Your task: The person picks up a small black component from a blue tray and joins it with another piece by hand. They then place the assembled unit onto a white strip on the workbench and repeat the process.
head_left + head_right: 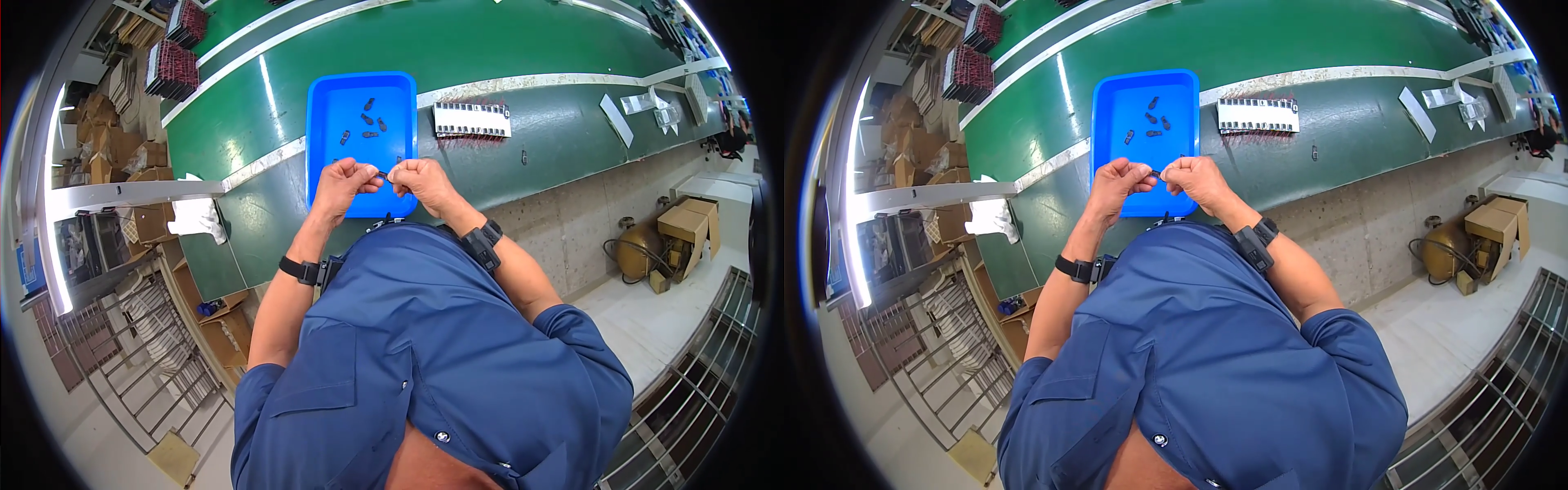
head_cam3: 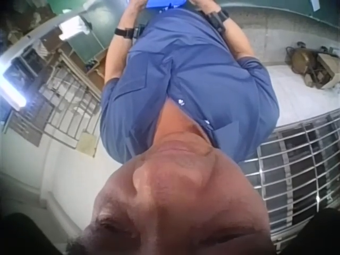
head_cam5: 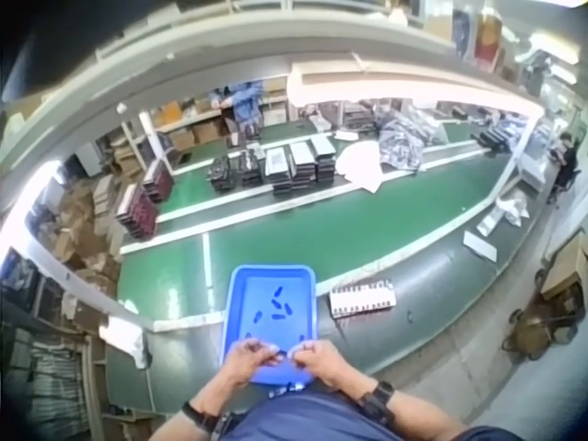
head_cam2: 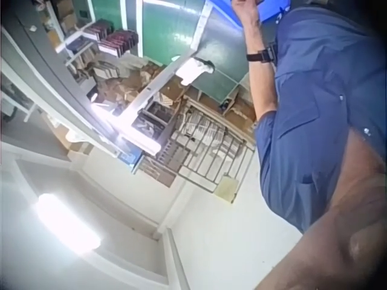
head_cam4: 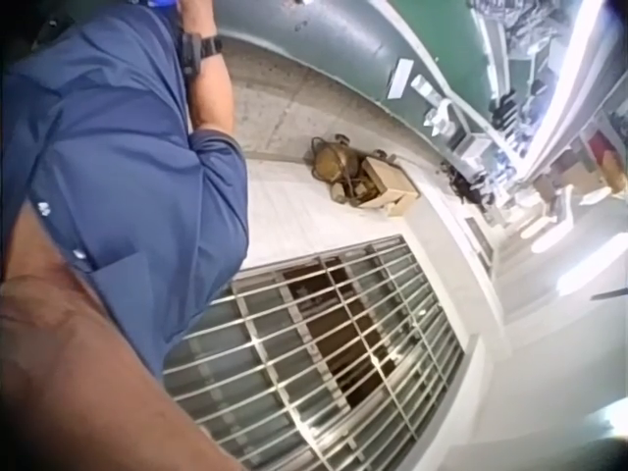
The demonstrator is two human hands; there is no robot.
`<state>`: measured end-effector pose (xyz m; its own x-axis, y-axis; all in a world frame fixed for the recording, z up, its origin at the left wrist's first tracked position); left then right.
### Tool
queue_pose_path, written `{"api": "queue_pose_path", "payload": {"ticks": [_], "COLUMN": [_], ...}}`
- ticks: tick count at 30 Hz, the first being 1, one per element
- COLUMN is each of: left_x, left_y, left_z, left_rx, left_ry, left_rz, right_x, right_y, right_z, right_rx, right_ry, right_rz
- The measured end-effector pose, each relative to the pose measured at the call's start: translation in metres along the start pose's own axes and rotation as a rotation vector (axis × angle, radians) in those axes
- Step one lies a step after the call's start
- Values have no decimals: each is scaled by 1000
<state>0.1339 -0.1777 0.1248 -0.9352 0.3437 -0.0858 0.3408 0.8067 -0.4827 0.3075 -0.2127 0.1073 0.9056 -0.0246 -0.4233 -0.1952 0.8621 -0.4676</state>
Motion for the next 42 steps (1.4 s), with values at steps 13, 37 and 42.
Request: {"api": "queue_pose_path", "payload": {"ticks": [13, 37, 42], "left_x": [-2, -4, -3], "left_y": [-6, -3, -4], "left_z": [-7, 3, 3], "left_rx": [47, 39, 53], "left_ry": [-50, 68, 42], "left_rz": [-31, -49, -79], "right_x": [-3, 1, -3], "right_y": [-3, 1, -1], "right_z": [-1, -6, -6], "right_rx": [-13, -76, 6], "right_ry": [-3, 118, -71], "right_rz": [17, 116, 144]}}
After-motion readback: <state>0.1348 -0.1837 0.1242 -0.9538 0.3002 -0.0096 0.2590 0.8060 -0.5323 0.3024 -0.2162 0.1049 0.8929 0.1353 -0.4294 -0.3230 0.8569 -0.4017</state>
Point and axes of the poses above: each hand's wrist, its own y-axis towards the middle knuckle, its own x-axis out of the back of the hand, z = x × y, the point moved 5 cm from there along y, towards the middle knuckle, and after that the axes turned 8 degrees about y, right-handed, at the moved point
